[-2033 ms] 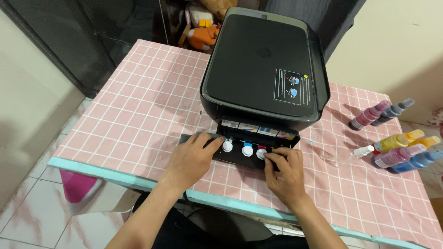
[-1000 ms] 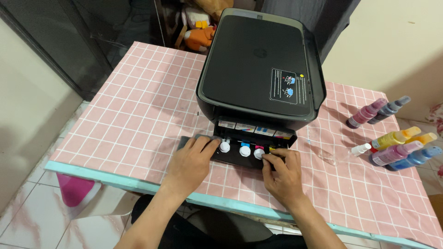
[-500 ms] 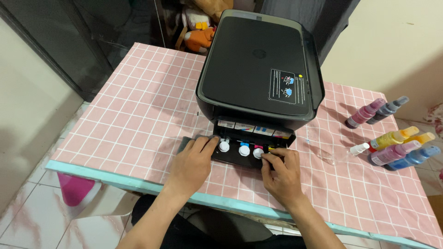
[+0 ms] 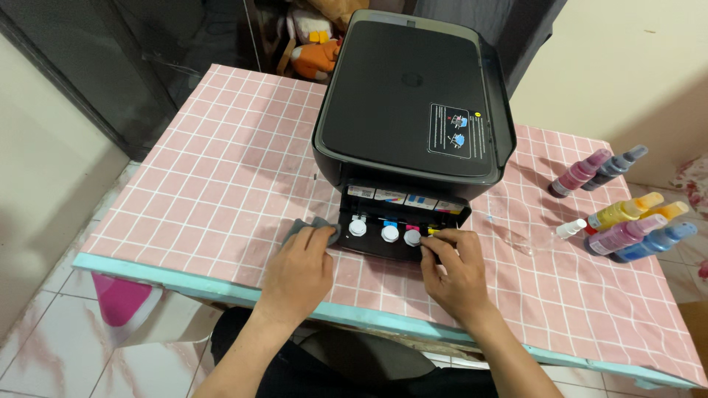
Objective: The person refills the ink tanks of an HP printer using a syringe and ink bottles. They remove the caps from the tanks, inject ink into each color, and then wipe the area with a cloth before closing the printer.
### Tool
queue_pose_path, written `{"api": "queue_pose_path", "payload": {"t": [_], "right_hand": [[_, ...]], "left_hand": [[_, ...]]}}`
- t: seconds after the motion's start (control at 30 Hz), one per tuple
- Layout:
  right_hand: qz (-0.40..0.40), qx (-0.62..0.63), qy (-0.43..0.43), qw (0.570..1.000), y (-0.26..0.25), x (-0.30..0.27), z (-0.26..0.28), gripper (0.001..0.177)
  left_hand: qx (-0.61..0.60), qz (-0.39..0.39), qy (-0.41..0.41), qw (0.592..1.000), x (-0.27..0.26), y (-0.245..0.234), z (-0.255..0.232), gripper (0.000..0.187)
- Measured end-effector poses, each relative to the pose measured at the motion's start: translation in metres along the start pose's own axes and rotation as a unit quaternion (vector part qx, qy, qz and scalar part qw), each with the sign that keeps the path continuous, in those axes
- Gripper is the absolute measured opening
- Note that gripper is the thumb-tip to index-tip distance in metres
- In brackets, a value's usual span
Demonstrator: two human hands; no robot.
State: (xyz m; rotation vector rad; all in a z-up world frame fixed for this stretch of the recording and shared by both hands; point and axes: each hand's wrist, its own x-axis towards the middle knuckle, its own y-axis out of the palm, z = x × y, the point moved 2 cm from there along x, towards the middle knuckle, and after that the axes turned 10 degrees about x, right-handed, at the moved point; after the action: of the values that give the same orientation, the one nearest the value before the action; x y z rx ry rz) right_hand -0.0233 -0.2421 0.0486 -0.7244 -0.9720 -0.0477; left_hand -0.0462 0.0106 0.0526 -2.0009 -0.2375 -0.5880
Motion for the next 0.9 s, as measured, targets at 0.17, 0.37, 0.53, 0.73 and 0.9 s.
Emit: {"api": "queue_pose_path", "payload": {"t": [0.17,0.37,0.53,0.73,0.9], "right_hand": [[0.061,-0.006,-0.03,0.998,-0.011,0.015,0.021,0.022],[0.146,0.03,-0.034,0.988,0.009,0.039,0.036,0.02],[0.139,0.023,-0.021,0.99,0.031,0.053,0.034,0.02],[0.128,0.03,-0.015,0.991,0.045,0.052,0.031,0.021],[0.109,0.037,0.019,0.993,0.041,0.047,0.029,0.02]], "left_hand": [[0.04,-0.05,0.024,0.998,0.007,-0.009,-0.002,0.018],[-0.035,-0.058,0.112,0.991,0.029,-0.002,-0.008,0.023],[-0.048,0.014,0.096,0.994,0.038,0.008,-0.005,0.023],[-0.056,0.01,0.096,0.994,0.041,0.015,-0.001,0.015],[-0.052,-0.014,0.108,0.993,0.04,0.019,0.002,0.013]]}}
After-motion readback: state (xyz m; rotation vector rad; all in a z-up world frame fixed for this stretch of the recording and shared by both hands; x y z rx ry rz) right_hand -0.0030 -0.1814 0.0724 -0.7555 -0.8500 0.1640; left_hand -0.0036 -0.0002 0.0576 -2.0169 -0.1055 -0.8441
